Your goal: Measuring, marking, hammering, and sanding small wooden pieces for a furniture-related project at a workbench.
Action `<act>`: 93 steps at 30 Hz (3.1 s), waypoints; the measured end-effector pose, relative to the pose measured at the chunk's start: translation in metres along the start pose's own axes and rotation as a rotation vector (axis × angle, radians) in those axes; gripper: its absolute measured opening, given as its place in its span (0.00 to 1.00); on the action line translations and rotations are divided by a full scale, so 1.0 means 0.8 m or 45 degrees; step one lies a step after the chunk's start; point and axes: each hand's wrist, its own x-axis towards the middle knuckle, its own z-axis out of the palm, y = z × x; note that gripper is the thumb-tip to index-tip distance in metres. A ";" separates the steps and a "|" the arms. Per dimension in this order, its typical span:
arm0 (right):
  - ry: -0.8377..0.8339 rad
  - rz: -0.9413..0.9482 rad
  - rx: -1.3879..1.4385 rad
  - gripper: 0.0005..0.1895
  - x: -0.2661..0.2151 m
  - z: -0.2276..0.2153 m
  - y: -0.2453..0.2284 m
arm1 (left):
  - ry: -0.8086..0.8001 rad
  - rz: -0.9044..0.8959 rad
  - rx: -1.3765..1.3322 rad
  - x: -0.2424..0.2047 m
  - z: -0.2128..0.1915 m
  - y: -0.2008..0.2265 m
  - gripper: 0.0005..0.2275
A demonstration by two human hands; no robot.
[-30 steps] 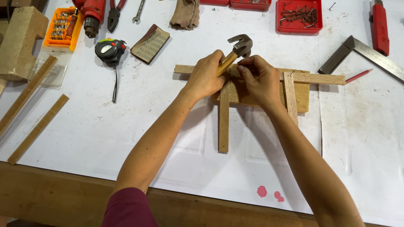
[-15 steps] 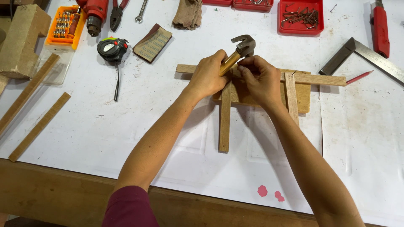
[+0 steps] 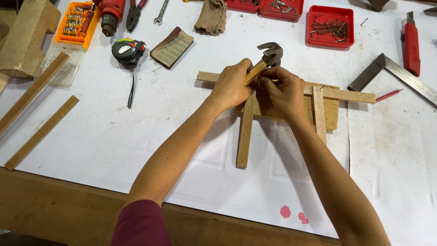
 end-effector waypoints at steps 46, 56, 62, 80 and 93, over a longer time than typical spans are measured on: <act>0.191 -0.349 -0.475 0.05 -0.005 0.022 0.016 | 0.004 -0.014 -0.071 -0.004 -0.003 -0.001 0.18; 0.182 -0.343 -0.425 0.06 -0.007 0.022 0.009 | 0.067 -0.073 -0.103 -0.039 -0.038 0.014 0.14; 0.199 -0.361 -0.449 0.06 -0.007 0.022 0.017 | 0.095 -0.029 0.048 -0.075 -0.053 0.025 0.18; 0.224 -0.439 -0.484 0.04 0.002 0.027 0.028 | 0.129 0.084 0.351 -0.076 -0.051 0.031 0.16; 0.257 -0.461 -0.433 0.03 0.000 0.029 0.020 | 0.214 0.110 0.325 -0.082 -0.068 0.057 0.16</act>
